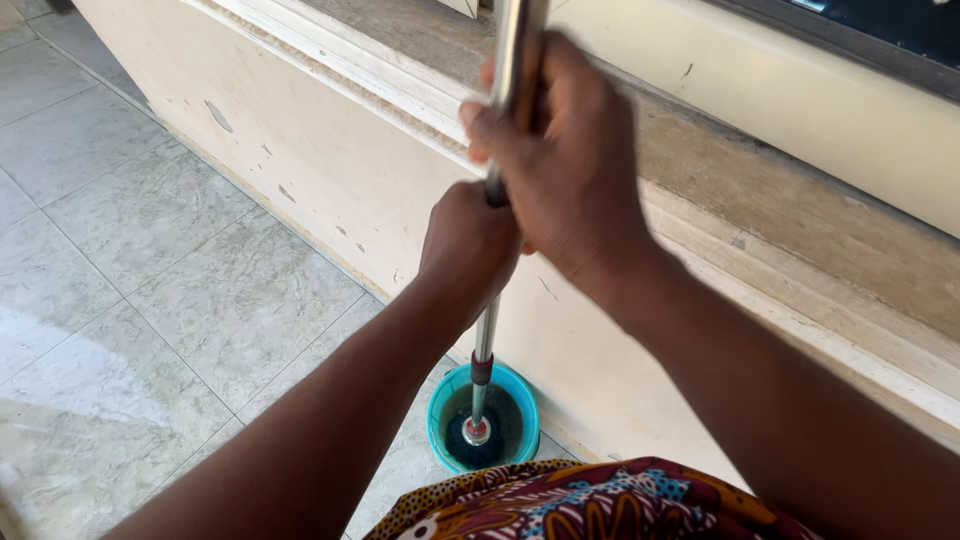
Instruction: The person mops the tiled floor using a mop and a bucket of water, then removes the mop head from the pole and wrings it out by hand over the bucket.
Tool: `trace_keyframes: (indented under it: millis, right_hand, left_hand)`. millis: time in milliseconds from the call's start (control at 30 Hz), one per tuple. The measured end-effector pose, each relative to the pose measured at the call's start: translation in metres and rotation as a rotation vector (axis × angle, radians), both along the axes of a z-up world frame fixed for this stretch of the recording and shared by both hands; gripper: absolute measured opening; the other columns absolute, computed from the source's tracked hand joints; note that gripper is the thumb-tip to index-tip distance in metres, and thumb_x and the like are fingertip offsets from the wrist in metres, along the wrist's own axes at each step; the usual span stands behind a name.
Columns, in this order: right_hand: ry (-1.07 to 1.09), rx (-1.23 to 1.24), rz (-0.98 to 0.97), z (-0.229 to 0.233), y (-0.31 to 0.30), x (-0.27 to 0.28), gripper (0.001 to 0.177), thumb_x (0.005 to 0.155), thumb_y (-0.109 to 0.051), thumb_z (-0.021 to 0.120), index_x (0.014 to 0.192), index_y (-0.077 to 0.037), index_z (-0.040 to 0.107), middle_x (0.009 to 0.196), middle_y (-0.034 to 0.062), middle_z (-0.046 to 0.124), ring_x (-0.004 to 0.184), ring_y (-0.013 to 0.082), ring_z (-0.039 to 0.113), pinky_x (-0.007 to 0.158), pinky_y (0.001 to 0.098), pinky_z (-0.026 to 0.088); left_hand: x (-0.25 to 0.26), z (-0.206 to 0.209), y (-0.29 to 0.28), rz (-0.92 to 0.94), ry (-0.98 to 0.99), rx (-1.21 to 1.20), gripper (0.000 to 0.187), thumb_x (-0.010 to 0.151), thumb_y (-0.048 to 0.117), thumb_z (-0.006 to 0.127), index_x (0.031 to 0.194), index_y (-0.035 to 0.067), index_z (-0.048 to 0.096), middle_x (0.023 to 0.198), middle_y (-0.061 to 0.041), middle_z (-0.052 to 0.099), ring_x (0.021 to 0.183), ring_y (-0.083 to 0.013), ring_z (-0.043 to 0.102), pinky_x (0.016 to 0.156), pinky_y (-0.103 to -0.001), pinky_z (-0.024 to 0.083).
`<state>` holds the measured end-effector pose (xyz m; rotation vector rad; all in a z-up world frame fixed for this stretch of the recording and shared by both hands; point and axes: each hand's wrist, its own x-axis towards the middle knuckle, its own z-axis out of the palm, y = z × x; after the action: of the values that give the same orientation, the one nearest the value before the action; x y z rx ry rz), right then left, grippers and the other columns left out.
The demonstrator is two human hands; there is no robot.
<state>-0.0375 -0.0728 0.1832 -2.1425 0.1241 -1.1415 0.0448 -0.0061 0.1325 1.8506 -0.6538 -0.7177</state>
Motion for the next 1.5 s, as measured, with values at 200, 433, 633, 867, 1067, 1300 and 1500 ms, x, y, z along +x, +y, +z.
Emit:
trace_keyframes:
  millis: [200, 433, 633, 867, 1067, 1300, 1500]
  right_hand:
    - [0.312, 0.089, 0.03, -0.078, 0.015, -0.009, 0.017, 0.094, -0.012, 0.069, 0.104, -0.004, 0.058, 0.082, 0.0104, 0.072, 0.077, 0.0205, 0.076, 0.074, 0.0358, 0.061]
    - [0.541, 0.185, 0.147, -0.122, 0.022, -0.026, 0.015, 0.092, -0.014, 0.07, 0.1, -0.006, 0.059, 0.08, 0.0109, 0.072, 0.072, 0.0217, 0.072, 0.07, 0.038, 0.058]
    - [0.526, 0.199, 0.076, -0.097, 0.023, -0.017, 0.016, 0.093, -0.019, 0.071, 0.098, -0.006, 0.062, 0.081, 0.0094, 0.075, 0.075, 0.0197, 0.075, 0.072, 0.0364, 0.059]
    - [0.452, 0.184, -0.057, -0.066, 0.015, -0.014, 0.018, 0.094, -0.02, 0.07, 0.1, -0.006, 0.061, 0.079, 0.0111, 0.074, 0.071, 0.022, 0.075, 0.067, 0.0362, 0.06]
    - [0.566, 0.177, -0.003, -0.119, 0.01, -0.025, 0.018, 0.092, -0.016, 0.071, 0.1, -0.004, 0.06, 0.079, 0.0115, 0.075, 0.073, 0.0204, 0.077, 0.068, 0.0348, 0.061]
    - [0.551, 0.347, -0.029, -0.143, -0.029, -0.034, 0.023, 0.091, -0.014, 0.071, 0.108, -0.005, 0.058, 0.094, 0.0072, 0.076, 0.085, 0.0159, 0.077, 0.07, 0.0337, 0.064]
    - [0.502, 0.218, -0.003, -0.157, -0.024, -0.036, 0.022, 0.092, -0.009, 0.066, 0.112, -0.003, 0.06, 0.088, 0.0114, 0.076, 0.081, 0.0209, 0.076, 0.071, 0.0339, 0.06]
  left_hand:
    - [0.008, -0.104, 0.007, -0.092, 0.083, 0.26, 0.031, 0.095, 0.026, 0.066, 0.115, 0.003, 0.067, 0.105, -0.013, 0.073, 0.093, -0.0198, 0.071, 0.077, -0.037, 0.055]
    - [0.008, -0.182, 0.027, -0.306, 0.259, 0.138, 0.034, 0.1, 0.025, 0.056, 0.13, 0.009, 0.058, 0.118, -0.007, 0.067, 0.106, -0.0159, 0.066, 0.09, -0.036, 0.055]
    - [0.011, -0.159, 0.017, -0.201, 0.491, -0.18, 0.035, 0.104, 0.03, 0.048, 0.128, 0.006, 0.057, 0.117, -0.01, 0.068, 0.106, -0.0178, 0.068, 0.09, -0.035, 0.056]
    - [0.005, -0.099, 0.014, -0.14, -0.005, 0.183, 0.033, 0.1, 0.029, 0.055, 0.106, -0.001, 0.066, 0.094, -0.017, 0.073, 0.085, -0.0259, 0.072, 0.073, -0.043, 0.056]
    - [-0.009, -0.113, 0.024, -0.116, 0.351, 0.166, 0.044, 0.096, 0.024, 0.059, 0.135, 0.004, 0.054, 0.122, -0.02, 0.07, 0.113, -0.0274, 0.067, 0.089, -0.039, 0.053]
    - [-0.026, -0.081, 0.035, -0.054, 0.196, -0.016, 0.089, 0.072, 0.01, 0.079, 0.151, 0.009, 0.037, 0.139, -0.02, 0.057, 0.125, -0.0316, 0.063, 0.1, -0.039, 0.054]
    - [-0.032, -0.052, 0.036, -0.104, -0.145, -0.201, 0.075, 0.076, 0.021, 0.079, 0.142, 0.002, 0.049, 0.124, -0.024, 0.064, 0.113, -0.033, 0.065, 0.094, -0.04, 0.052]
